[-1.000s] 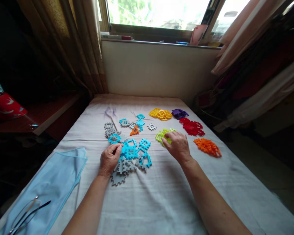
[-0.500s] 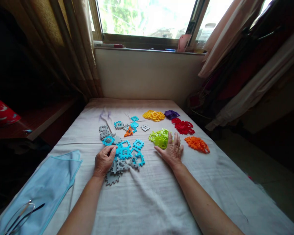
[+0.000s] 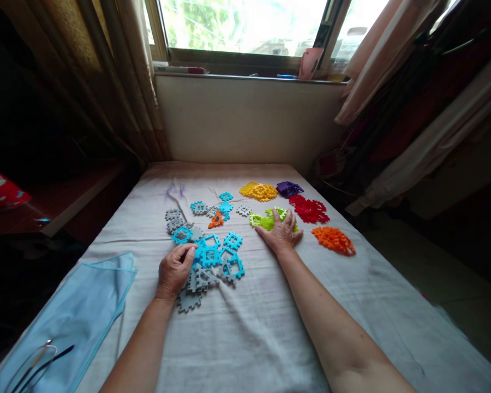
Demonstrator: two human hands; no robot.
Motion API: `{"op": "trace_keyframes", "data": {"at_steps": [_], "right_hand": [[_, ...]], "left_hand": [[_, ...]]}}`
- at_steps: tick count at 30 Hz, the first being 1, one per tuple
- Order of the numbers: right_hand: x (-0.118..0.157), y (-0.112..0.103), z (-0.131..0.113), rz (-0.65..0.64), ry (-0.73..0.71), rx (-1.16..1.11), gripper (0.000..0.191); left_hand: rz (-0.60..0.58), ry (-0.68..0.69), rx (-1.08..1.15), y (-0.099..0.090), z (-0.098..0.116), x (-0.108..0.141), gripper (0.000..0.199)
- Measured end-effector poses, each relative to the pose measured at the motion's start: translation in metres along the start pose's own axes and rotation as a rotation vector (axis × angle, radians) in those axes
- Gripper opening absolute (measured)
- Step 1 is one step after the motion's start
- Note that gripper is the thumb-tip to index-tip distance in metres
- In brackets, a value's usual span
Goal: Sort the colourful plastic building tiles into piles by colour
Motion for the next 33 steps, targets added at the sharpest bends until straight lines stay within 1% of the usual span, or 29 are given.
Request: {"op": "trace_keyframes", "data": {"at_steps": [7,9,11,13,15,16,19,21,24,27,30,33], "right_hand": [[-0.028,0.01,0.003,0.09,-0.01,-0.033,0.077],[-0.03,0.012,0.004,0.112,-0.007,-0.02,0.076],[-0.029,0.013,0.005,0.16,-0.025,-0.002,0.076],[-0.023,0.011,0.002,0.235,-0.1,0.013,0.075],[-0.015,0.009,-0.006,0.292,-0.226,0.022,0.07],[-0.011,0.008,-0.012,0.299,-0.297,0.026,0.066],[-0.005,0.006,-0.038,0.233,-0.487,0.038,0.054],[-0.008,0.005,-0.058,0.165,-0.562,0.048,0.049],[-0.019,0.005,-0.084,0.058,-0.571,0.089,0.045],[-0.026,0.007,-0.102,-0.034,-0.555,0.119,0.045],[-0.02,0.009,-0.112,-0.069,-0.596,0.089,0.045],[-0.006,0.011,-0.115,-0.085,-0.63,0.061,0.042]], "left_hand": [[0.009,-0.001,0.02,0.0,-0.003,0.0,0.028],[0.007,-0.003,0.028,0.0,-0.002,0.0,0.028],[0.008,-0.001,0.036,0.0,-0.001,0.0,0.028],[0.019,0.005,0.042,0.0,0.0,0.0,0.028],[0.03,0.012,0.047,0.001,0.001,0.0,0.028],[0.036,0.015,0.048,0.001,0.002,0.0,0.028],[0.046,0.013,0.048,0.0,0.002,0.0,0.029],[0.051,0.008,0.044,0.0,0.001,0.0,0.029],[0.064,0.007,0.047,-0.001,0.001,0.001,0.029],[0.092,0.001,0.052,-0.002,-0.001,0.001,0.028],[0.128,-0.028,0.054,-0.004,-0.002,0.002,0.028],[0.184,-0.057,0.043,-0.007,-0.002,0.002,0.028]]}}
Point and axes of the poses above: each hand's wrist, its own x-axis away from the middle knuckle, its own y-axis out of the palm, z = x × y, the point moved 3 cm from there along -x, towards the middle knuckle, and after that the axes turned 7 degrees about x, right-handed, at the moved point
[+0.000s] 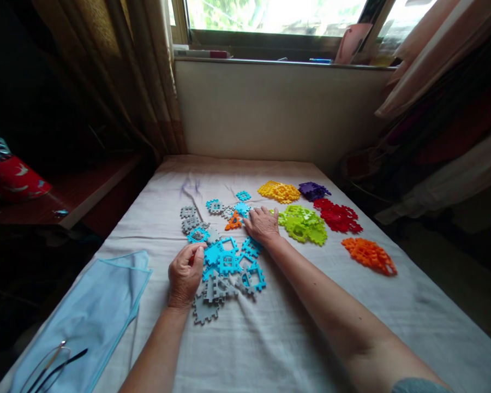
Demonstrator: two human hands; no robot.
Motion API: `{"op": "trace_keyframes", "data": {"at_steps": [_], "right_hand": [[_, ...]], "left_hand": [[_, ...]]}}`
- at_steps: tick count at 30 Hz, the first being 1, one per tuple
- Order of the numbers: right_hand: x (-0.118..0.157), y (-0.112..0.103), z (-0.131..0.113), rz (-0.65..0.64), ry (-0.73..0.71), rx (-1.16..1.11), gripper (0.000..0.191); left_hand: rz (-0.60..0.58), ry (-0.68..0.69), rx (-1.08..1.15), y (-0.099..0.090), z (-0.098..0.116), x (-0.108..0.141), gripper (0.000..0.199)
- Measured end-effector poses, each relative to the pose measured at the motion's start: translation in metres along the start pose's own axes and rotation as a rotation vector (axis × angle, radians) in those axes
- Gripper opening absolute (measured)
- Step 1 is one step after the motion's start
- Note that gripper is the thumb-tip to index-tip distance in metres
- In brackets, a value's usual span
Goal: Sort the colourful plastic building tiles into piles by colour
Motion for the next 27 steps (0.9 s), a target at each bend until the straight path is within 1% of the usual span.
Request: {"op": "trace_keyframes", "data": {"at_steps": [4,7,10,12,15,17,19,21,25,27], "right_hand": [[0.011,-0.001,-0.011,0.013,-0.114,-0.047,0.038],[0.001,-0.005,-0.009,0.029,-0.092,-0.11,0.039],[-0.031,-0.008,-0.001,0.04,-0.014,-0.147,0.044],[-0.057,-0.007,0.003,0.045,0.046,-0.145,0.046],[-0.091,0.002,0.002,-0.023,0.197,-0.174,0.054],[-0.106,0.009,-0.005,-0.096,0.289,-0.213,0.06],[-0.115,0.015,-0.021,-0.143,0.302,-0.24,0.063],[-0.121,0.018,-0.043,-0.161,0.224,-0.254,0.064],[-0.122,0.012,-0.094,-0.207,-0.058,-0.242,0.064],[-0.116,0.007,-0.113,-0.233,-0.185,-0.209,0.059]], "left_hand": [[0.077,-0.037,0.007,-0.005,0.0,0.001,0.028],[0.174,-0.057,0.011,-0.011,-0.003,0.001,0.027],[0.27,-0.072,-0.008,-0.014,-0.013,-0.001,0.028],[0.292,-0.089,-0.021,-0.014,-0.021,-0.002,0.03],[0.271,-0.097,-0.026,-0.011,-0.03,-0.005,0.034],[0.241,-0.074,-0.028,-0.009,-0.033,-0.005,0.037],[0.217,-0.038,-0.04,-0.007,-0.032,-0.005,0.039],[0.208,-0.006,-0.064,-0.005,-0.031,-0.005,0.039],[0.207,0.014,-0.099,-0.004,-0.029,-0.004,0.039],[0.207,0.004,-0.1,-0.004,-0.029,-0.003,0.04]]}}
Point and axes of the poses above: each hand's wrist, its own x-axis away from the middle knuckle, its own y-axis out of the palm, z = x × y, the point moved 3 cm from there along -x, towards the middle knuckle, and after that the axes turned 7 degrees about x, right-handed, at the moved point
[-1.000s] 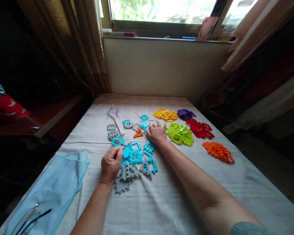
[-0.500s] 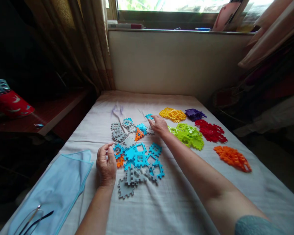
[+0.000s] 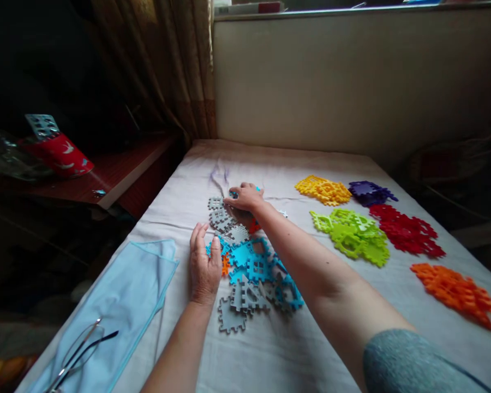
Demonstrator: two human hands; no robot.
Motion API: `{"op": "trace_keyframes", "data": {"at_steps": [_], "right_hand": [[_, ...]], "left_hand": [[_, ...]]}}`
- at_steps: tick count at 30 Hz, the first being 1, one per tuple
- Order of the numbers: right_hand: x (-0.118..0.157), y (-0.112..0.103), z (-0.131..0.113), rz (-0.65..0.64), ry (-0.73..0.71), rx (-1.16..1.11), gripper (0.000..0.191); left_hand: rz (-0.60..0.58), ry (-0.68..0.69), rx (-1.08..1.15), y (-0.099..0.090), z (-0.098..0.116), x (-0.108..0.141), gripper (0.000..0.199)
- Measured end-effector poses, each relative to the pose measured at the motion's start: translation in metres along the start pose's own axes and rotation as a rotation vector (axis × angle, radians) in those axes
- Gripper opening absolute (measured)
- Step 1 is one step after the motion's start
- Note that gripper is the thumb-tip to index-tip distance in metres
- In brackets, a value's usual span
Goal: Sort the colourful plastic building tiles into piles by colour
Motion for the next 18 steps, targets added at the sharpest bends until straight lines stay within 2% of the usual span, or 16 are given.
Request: {"op": "trace_keyframes", "data": {"at_steps": [4,11,14,18], "right_hand": [[0.019,-0.003,-0.019,-0.043,-0.162,0.045,0.051],[0.087,-0.009,-0.009,-0.073,-0.336,-0.01,0.04],[0.127,-0.014,0.006,0.027,-0.367,-0.077,0.046],[0.193,-0.015,0.043,0.283,-0.297,-0.182,0.06]], "left_hand": [[0.016,-0.015,-0.007,0.0,0.0,0.001,0.041],[0.017,-0.012,0.016,0.002,-0.004,-0.001,0.04],[0.0,-0.009,0.016,0.003,-0.006,-0.001,0.041],[-0.011,-0.038,0.024,0.005,-0.014,-0.008,0.042]]}}
Point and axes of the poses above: each hand's wrist, its own x-axis away from the middle knuckle, its own y-axis out of the palm, z = x × y, the point moved 3 cm from there along -x, towards the middle knuckle, and after that the axes turned 7 degrees about x, right-handed, at the moved point
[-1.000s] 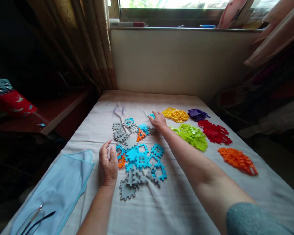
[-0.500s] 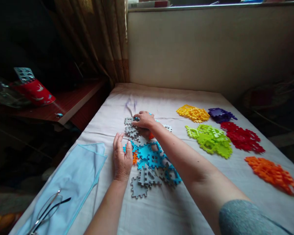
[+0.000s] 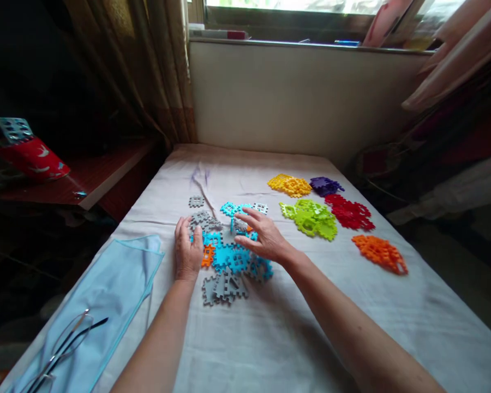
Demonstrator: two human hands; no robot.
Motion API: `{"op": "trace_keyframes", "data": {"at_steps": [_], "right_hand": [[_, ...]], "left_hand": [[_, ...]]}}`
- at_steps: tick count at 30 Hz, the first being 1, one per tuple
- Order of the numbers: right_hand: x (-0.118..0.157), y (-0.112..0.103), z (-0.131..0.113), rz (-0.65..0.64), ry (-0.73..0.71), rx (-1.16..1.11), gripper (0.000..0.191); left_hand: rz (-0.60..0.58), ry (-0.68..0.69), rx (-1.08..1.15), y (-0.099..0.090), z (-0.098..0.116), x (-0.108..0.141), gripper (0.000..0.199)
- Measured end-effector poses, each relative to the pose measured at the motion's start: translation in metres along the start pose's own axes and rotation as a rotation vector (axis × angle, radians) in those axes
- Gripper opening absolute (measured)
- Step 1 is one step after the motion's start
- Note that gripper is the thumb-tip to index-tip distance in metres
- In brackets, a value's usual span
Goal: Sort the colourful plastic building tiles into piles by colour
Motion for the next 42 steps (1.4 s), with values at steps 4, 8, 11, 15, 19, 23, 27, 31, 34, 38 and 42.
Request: {"op": "trace_keyframes", "data": {"at_steps": [4,8,11,15,19,23,27,31,34,38,42], "right_hand": [[0.067,0.003,0.01,-0.002,0.065,0.048,0.081],[0.093,0.019,0.003,-0.079,0.09,0.133,0.093],[0.089,0.024,-0.003,-0.064,0.137,0.168,0.088],[0.081,0.024,-0.004,-0.026,0.147,0.16,0.072],[0.083,0.025,0.001,0.075,0.125,0.137,0.061],[0.087,0.027,0.01,0.254,0.147,0.07,0.044],[0.089,0.026,0.012,0.336,0.171,0.03,0.035],[0.087,0.025,0.007,0.296,0.144,0.085,0.043],[0.086,0.025,0.006,0.286,0.141,0.081,0.031],[0.086,0.025,0.008,0.361,0.163,0.002,0.026],[0.093,0.014,0.022,0.437,0.252,-0.037,0.023]], "left_hand": [[-0.133,-0.05,-0.15,0.007,-0.01,-0.032,0.05],[-0.435,-0.121,-0.492,0.018,-0.017,-0.074,0.062],[-0.577,-0.169,-0.59,0.025,-0.018,-0.087,0.061],[-0.725,-0.033,-0.533,0.033,-0.012,-0.076,0.051],[-0.787,0.009,-0.42,0.028,-0.005,-0.052,0.051],[-0.706,0.046,-0.387,0.005,0.011,-0.015,0.064],[-0.726,0.159,-0.445,-0.017,0.033,0.039,0.079],[-0.784,0.256,-0.508,-0.018,0.049,0.071,0.085],[-0.739,0.256,-0.536,-0.009,0.053,0.067,0.072],[-0.674,0.283,-0.533,0.001,0.053,0.057,0.059],[-0.595,0.272,-0.519,0.0,0.05,0.055,0.048]]}}
Point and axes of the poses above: each hand's wrist, its own x-axis away from the middle knuckle, its own y-axis out of the palm, z = x × y, the point moved 3 cm from there along -x, towards the middle knuckle, and after that the axes turned 7 degrees about x, right-handed, at the moved point
